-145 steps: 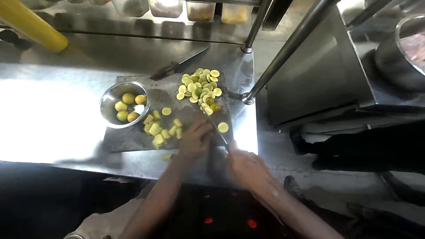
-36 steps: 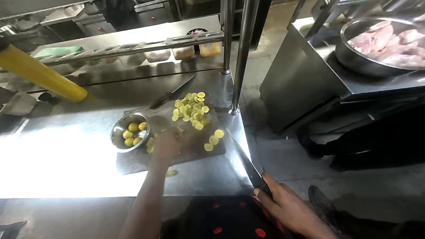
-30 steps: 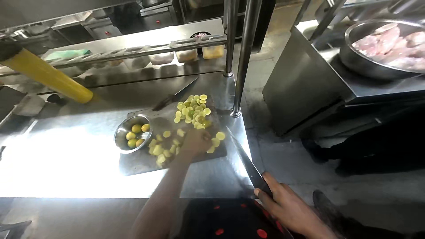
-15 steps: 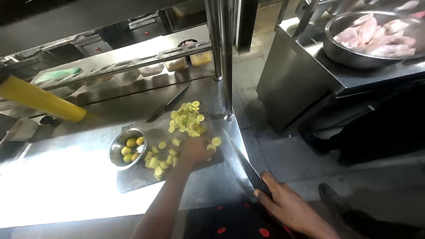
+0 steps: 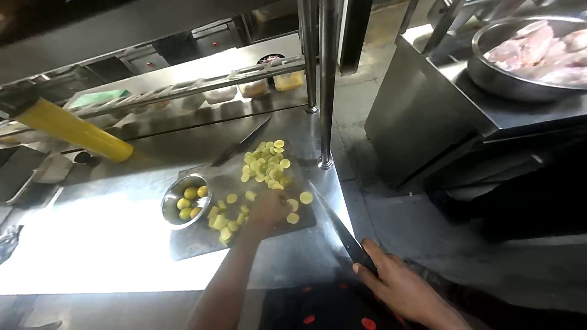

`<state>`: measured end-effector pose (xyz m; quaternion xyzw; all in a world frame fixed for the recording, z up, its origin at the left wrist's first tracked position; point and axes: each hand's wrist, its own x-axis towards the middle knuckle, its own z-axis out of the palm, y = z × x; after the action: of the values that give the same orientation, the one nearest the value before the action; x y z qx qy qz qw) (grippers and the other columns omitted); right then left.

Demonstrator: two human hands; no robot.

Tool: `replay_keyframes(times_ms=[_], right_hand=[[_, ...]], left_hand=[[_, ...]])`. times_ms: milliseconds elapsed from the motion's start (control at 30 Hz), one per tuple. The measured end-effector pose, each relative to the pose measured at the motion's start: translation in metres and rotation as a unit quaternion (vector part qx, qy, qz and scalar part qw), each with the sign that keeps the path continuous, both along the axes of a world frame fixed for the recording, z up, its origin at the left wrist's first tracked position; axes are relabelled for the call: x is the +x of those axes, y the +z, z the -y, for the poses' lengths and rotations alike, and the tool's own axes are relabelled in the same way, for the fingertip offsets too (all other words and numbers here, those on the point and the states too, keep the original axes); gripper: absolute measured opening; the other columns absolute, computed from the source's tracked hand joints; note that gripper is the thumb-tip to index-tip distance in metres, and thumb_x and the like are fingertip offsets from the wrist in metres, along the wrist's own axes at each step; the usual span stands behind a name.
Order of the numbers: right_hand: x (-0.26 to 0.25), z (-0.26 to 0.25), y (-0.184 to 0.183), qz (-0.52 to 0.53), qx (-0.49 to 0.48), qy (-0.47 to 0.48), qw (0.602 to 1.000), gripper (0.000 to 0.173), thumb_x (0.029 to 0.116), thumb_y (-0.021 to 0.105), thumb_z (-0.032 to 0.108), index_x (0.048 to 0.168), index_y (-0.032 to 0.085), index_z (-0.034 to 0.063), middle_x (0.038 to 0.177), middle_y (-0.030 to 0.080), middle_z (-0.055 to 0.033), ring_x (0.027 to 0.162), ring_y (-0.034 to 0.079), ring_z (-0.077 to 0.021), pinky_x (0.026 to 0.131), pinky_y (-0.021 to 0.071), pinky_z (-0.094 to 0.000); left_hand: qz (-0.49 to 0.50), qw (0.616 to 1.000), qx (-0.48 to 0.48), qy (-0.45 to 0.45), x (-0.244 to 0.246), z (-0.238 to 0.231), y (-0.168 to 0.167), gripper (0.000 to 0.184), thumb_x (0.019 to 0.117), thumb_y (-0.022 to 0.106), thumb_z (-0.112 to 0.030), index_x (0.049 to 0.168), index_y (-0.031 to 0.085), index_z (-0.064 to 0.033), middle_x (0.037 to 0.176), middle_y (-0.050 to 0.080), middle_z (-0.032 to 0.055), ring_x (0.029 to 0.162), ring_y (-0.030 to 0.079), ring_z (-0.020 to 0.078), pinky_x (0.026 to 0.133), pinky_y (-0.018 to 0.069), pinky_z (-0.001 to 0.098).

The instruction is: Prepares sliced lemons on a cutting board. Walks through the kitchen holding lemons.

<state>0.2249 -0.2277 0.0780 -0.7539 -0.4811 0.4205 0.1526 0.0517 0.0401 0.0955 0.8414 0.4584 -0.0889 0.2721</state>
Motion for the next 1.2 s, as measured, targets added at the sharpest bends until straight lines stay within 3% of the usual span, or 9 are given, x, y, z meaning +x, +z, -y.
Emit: replay_keyframes(times_ms=[200,300,433,633,800,833,933,1100,1200], right_hand=[[0.000,-0.010,0.002,-0.012,-0.017,0.014,1.000,0.042,0.1004,0.053,0.046,0.126,0.052,0.0134,0.081,0.065,-0.0101,0.073,0.070,-0.0299,0.068,0.0571,-0.0521],[-0.001,-0.013,0.006,-0.015,-0.014,0.015,1.000,0.041,0.1007,0.054,0.046,0.125,0.051,0.0131,0.080,0.065,-0.0098,0.070,0.069,-0.0290,0.066,0.0574,-0.0505],[-0.003,-0.020,0.008,-0.023,-0.011,0.003,1.000,0.041,0.1013,0.054,0.045,0.127,0.052,0.0132,0.080,0.066,-0.0101,0.067,0.069,-0.0286,0.065,0.0590,-0.0501],[-0.002,-0.029,0.011,-0.019,0.002,-0.027,0.999,0.045,0.1005,0.056,0.046,0.131,0.052,0.0136,0.081,0.067,-0.0097,0.064,0.069,-0.0263,0.062,0.0599,-0.0480],[-0.002,-0.031,0.006,-0.010,0.024,-0.035,0.999,0.045,0.0990,0.057,0.048,0.128,0.052,0.0143,0.079,0.066,-0.0075,0.059,0.068,-0.0229,0.057,0.0601,-0.0453],[-0.003,-0.032,0.006,-0.009,0.026,-0.035,0.999,0.045,0.0991,0.057,0.048,0.128,0.052,0.0145,0.078,0.067,-0.0071,0.058,0.068,-0.0227,0.056,0.0601,-0.0450],[-0.007,-0.035,0.007,0.003,0.011,-0.023,1.000,0.045,0.0985,0.057,0.049,0.127,0.053,0.0151,0.080,0.066,-0.0075,0.061,0.068,-0.0241,0.058,0.0597,-0.0471],[-0.008,-0.036,0.004,0.011,0.020,-0.020,1.000,0.043,0.0984,0.057,0.050,0.125,0.052,0.0167,0.074,0.065,-0.0048,0.057,0.067,-0.0222,0.056,0.0596,-0.0448],[-0.009,-0.033,0.001,0.007,0.024,-0.029,0.999,0.043,0.0982,0.057,0.051,0.124,0.053,0.0172,0.074,0.065,-0.0041,0.056,0.067,-0.0211,0.055,0.0596,-0.0439]], left_hand=[[0.030,0.998,0.010,0.054,-0.029,-0.011,0.004,0.018,0.0953,0.070,-0.026,0.106,0.076,-0.0125,0.100,0.075,0.0061,0.091,0.071,0.0208,0.086,0.0578,0.0472],[-0.004,0.995,0.032,0.089,-0.051,-0.011,0.033,0.021,0.0990,0.066,-0.026,0.112,0.075,-0.0132,0.103,0.074,0.0079,0.093,0.071,0.0248,0.087,0.0570,0.0519],[0.007,0.985,0.113,0.131,-0.094,-0.007,0.067,0.019,0.1035,0.059,-0.023,0.104,0.074,-0.0113,0.090,0.072,0.0095,0.082,0.069,0.0273,0.077,0.0564,0.0542],[-0.203,0.968,0.030,0.145,-0.135,-0.010,0.067,0.035,0.1027,0.053,-0.039,0.112,0.071,-0.0105,0.106,0.072,0.0160,0.104,0.068,0.0366,0.089,0.0526,0.0600],[-0.019,0.975,0.110,0.194,-0.157,0.001,0.061,0.020,0.0982,0.068,-0.030,0.102,0.072,-0.0100,0.085,0.071,0.0084,0.077,0.069,0.0249,0.073,0.0563,0.0517],[0.011,0.973,0.127,0.190,-0.158,0.002,0.057,0.019,0.0960,0.072,-0.029,0.103,0.072,-0.0111,0.088,0.071,0.0069,0.078,0.069,0.0233,0.072,0.0568,0.0506],[-0.089,0.980,0.087,0.152,-0.150,-0.002,0.048,0.048,0.0925,0.074,-0.032,0.138,0.063,-0.0219,0.143,0.059,0.0063,0.121,0.063,0.0307,0.099,0.0508,0.0589],[-0.063,0.960,0.176,0.208,-0.136,-0.007,0.048,0.025,0.1030,0.059,-0.029,0.124,0.071,-0.0246,0.106,0.076,0.0088,0.095,0.072,0.0355,0.080,0.0543,0.0646],[-0.055,0.967,0.159,0.190,-0.118,-0.014,0.048,0.026,0.1016,0.061,-0.030,0.124,0.070,-0.0217,0.109,0.074,0.0092,0.100,0.071,0.0335,0.086,0.0547,0.0630]])
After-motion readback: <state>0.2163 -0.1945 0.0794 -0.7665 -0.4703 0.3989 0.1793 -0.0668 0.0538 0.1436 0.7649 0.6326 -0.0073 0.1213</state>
